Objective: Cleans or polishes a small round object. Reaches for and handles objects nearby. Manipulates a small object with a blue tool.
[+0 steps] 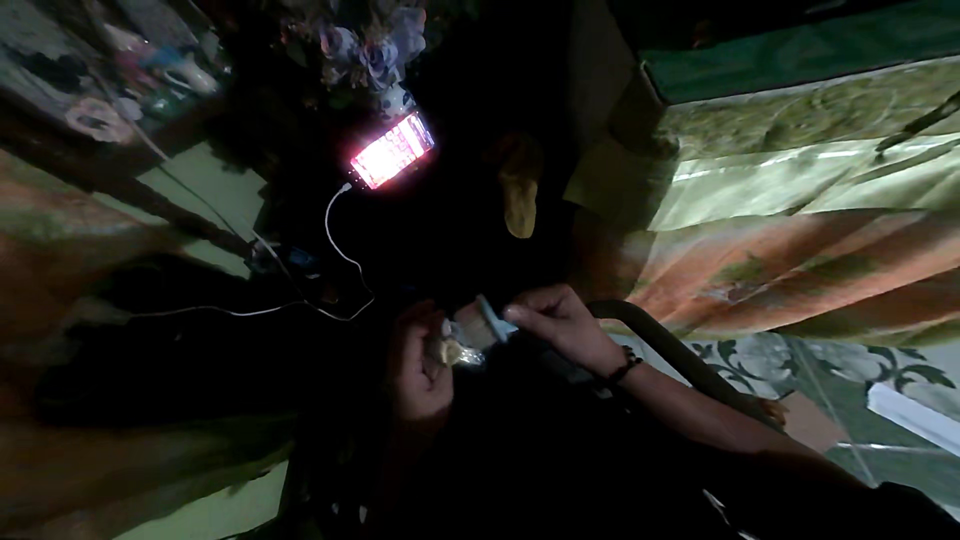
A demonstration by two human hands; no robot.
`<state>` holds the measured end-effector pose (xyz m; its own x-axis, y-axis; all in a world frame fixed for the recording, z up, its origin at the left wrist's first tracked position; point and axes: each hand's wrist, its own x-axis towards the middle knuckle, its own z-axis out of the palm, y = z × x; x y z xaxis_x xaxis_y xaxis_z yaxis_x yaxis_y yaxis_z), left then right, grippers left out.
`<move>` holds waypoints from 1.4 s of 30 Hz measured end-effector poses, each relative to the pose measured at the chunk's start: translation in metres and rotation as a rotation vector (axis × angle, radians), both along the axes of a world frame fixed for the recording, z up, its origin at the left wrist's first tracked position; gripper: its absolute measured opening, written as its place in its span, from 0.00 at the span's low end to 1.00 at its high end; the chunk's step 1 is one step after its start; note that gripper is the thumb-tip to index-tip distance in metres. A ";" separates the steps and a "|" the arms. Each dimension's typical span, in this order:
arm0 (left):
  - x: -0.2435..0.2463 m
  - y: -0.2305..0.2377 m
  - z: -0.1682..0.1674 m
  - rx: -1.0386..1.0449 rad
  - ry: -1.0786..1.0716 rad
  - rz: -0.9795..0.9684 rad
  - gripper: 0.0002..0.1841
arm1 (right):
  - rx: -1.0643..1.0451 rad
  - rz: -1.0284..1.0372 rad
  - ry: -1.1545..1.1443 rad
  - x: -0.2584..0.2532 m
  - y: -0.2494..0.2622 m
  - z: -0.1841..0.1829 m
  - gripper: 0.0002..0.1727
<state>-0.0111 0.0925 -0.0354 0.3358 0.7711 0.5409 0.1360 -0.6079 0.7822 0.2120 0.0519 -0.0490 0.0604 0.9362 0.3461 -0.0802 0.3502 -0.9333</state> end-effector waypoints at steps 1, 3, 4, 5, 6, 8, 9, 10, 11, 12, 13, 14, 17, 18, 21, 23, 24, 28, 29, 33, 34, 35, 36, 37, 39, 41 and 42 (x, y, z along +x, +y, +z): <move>0.002 0.000 -0.002 0.005 -0.012 -0.030 0.14 | 0.069 -0.006 -0.058 0.000 0.001 0.000 0.20; 0.006 -0.002 -0.004 -0.136 -0.120 -0.102 0.10 | 0.173 -0.018 -0.202 0.000 0.001 0.001 0.22; 0.007 -0.004 -0.003 -0.237 -0.174 -0.140 0.10 | 0.210 -0.027 -0.280 0.000 0.001 0.001 0.22; 0.006 -0.006 -0.003 -0.299 -0.190 -0.178 0.10 | 0.234 -0.034 -0.348 -0.001 0.001 0.001 0.22; 0.004 -0.007 -0.003 -0.250 -0.129 -0.202 0.12 | 0.245 -0.040 -0.406 0.000 0.001 0.000 0.23; 0.000 -0.011 -0.001 -0.110 0.010 -0.205 0.17 | 0.229 -0.062 -0.477 0.004 0.002 -0.003 0.25; -0.002 -0.013 -0.002 -0.101 0.008 -0.220 0.18 | 0.200 -0.083 -0.502 0.009 0.004 -0.006 0.26; -0.004 -0.015 -0.001 -0.066 0.031 -0.206 0.16 | 0.163 -0.108 -0.518 0.015 0.006 -0.009 0.26; -0.006 -0.015 0.001 0.004 0.082 -0.155 0.12 | 0.116 -0.131 -0.519 0.022 0.008 -0.011 0.26; -0.007 -0.015 0.003 0.050 0.127 -0.105 0.10 | 0.076 -0.148 -0.509 0.029 0.009 -0.013 0.26; -0.007 -0.015 0.004 0.074 0.156 -0.069 0.10 | 0.052 -0.150 -0.477 0.034 0.009 -0.012 0.26; -0.009 -0.013 0.005 0.080 0.174 -0.058 0.10 | 0.049 -0.125 -0.411 0.035 0.008 -0.009 0.24; -0.008 -0.008 -0.003 0.030 0.083 -0.163 0.12 | 0.123 0.035 -0.253 0.019 0.000 0.004 0.20; -0.006 -0.006 -0.006 0.012 0.045 -0.206 0.12 | 0.157 0.056 -0.294 0.014 -0.001 0.004 0.22; -0.003 -0.003 -0.001 0.014 0.065 -0.194 0.12 | 0.131 0.019 -0.400 0.016 0.006 -0.007 0.25; -0.007 -0.002 -0.001 0.063 0.162 -0.107 0.11 | 0.025 -0.072 -0.459 0.030 0.012 -0.019 0.26; -0.009 -0.002 -0.001 0.070 0.184 -0.081 0.11 | -0.020 -0.111 -0.472 0.036 0.014 -0.023 0.27; -0.015 0.001 -0.005 0.031 0.163 -0.142 0.13 | 0.014 -0.037 -0.252 0.025 0.007 -0.015 0.23; -0.013 0.002 -0.008 0.022 0.136 -0.163 0.13 | 0.047 0.009 -0.205 0.017 0.004 -0.012 0.22; -0.007 0.002 -0.009 0.041 0.075 -0.184 0.11 | 0.059 0.001 -0.327 0.013 0.008 -0.018 0.24; -0.008 0.002 -0.007 0.084 0.098 -0.156 0.11 | 0.017 -0.060 -0.390 0.020 0.011 -0.021 0.25; -0.010 0.002 -0.004 0.104 0.132 -0.135 0.11 | -0.026 -0.117 -0.448 0.028 0.014 -0.024 0.26; -0.014 0.002 -0.002 0.107 0.164 -0.133 0.11 | -0.039 -0.153 -0.468 0.034 0.017 -0.026 0.26; -0.016 0.003 -0.001 0.101 0.189 -0.128 0.12 | -0.023 -0.163 -0.452 0.035 0.018 -0.023 0.26; -0.017 0.000 -0.003 0.063 0.195 -0.135 0.13 | 0.056 -0.087 -0.326 0.024 0.013 -0.009 0.23; -0.013 0.003 -0.010 0.023 0.084 -0.206 0.13 | 0.155 -0.012 -0.315 0.011 0.010 0.001 0.23; -0.012 0.005 -0.012 0.009 0.031 -0.251 0.12 | 0.190 -0.015 -0.379 0.009 0.012 0.001 0.25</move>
